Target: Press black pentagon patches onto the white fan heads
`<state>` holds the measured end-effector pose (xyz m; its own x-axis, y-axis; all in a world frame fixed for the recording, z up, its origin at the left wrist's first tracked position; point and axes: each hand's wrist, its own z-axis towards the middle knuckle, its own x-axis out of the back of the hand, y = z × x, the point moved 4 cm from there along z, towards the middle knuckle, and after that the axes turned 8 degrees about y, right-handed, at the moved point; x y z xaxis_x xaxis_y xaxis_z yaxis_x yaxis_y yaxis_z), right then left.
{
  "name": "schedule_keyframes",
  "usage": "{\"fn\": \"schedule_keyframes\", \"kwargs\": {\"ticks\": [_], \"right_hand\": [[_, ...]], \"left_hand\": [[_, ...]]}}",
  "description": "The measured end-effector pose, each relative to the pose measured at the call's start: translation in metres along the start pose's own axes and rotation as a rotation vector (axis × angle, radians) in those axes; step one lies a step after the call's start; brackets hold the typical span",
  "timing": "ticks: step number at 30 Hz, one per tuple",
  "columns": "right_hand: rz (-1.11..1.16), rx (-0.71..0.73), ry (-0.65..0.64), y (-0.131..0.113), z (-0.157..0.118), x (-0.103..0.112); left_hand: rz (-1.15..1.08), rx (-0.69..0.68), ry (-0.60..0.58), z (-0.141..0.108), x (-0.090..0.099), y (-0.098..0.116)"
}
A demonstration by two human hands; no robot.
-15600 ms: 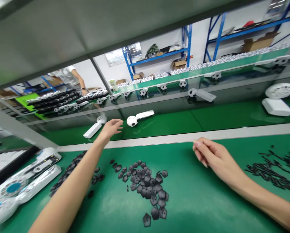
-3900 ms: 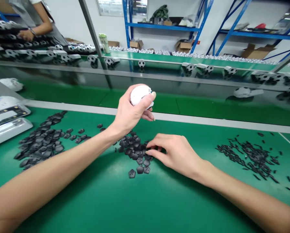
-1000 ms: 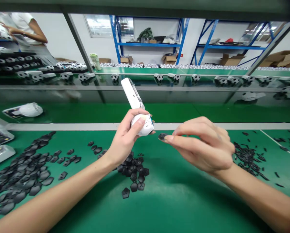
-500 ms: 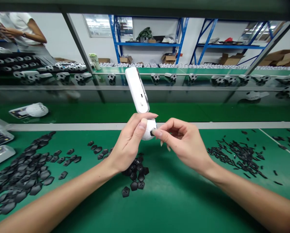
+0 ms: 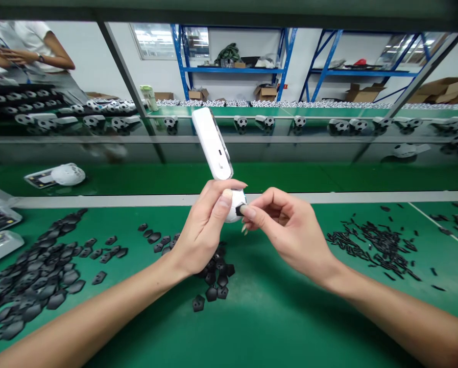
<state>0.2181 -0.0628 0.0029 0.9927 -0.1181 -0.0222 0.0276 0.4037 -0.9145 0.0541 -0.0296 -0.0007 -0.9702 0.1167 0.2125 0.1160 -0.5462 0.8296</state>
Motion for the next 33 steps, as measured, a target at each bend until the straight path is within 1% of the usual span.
{"fn": "schedule_keyframes", "kwargs": {"ticks": [2,5,7,12,16,21,23,26,27,28,29,31,33], "right_hand": [[-0.065,0.058,0.018,-0.002,-0.002,0.0],[-0.106,0.095,0.022,-0.004,-0.002,0.0],[-0.091,0.077,0.015,-0.003,-0.001,0.0],[0.021,-0.049,-0.046,0.0,0.0,0.001],[0.039,-0.05,-0.116,-0.003,0.0,0.001],[0.021,-0.06,-0.222,-0.007,0.005,0.003],[-0.002,-0.056,-0.208,-0.007,0.008,0.005],[-0.087,-0.043,-0.103,-0.006,0.01,0.013],[-0.142,-0.052,-0.09,-0.004,0.01,0.014],[-0.218,-0.075,-0.113,-0.001,0.009,0.014],[-0.315,-0.107,-0.173,0.003,0.006,0.012],[-0.535,-0.167,-0.371,0.012,-0.003,0.005],[-0.711,-0.189,-0.566,0.021,-0.013,-0.003]], "left_hand": [[0.004,0.004,0.001,-0.001,0.0,0.0],[0.02,0.003,0.011,-0.001,-0.001,0.002],[0.029,-0.002,0.014,-0.001,-0.001,0.002],[0.042,0.011,0.005,-0.002,-0.002,-0.002],[0.039,0.003,0.049,-0.001,-0.001,-0.004],[0.017,-0.017,0.081,0.0,0.001,-0.001],[0.006,-0.001,0.112,0.002,0.003,0.001],[-0.016,0.021,0.162,0.009,0.007,0.001],[-0.03,0.028,0.173,0.012,0.008,-0.002],[-0.052,0.032,0.181,0.015,0.009,-0.006],[-0.081,0.035,0.187,0.018,0.011,-0.01],[-0.142,0.042,0.197,0.024,0.014,-0.02],[-0.172,0.055,0.203,0.028,0.016,-0.029]]}}
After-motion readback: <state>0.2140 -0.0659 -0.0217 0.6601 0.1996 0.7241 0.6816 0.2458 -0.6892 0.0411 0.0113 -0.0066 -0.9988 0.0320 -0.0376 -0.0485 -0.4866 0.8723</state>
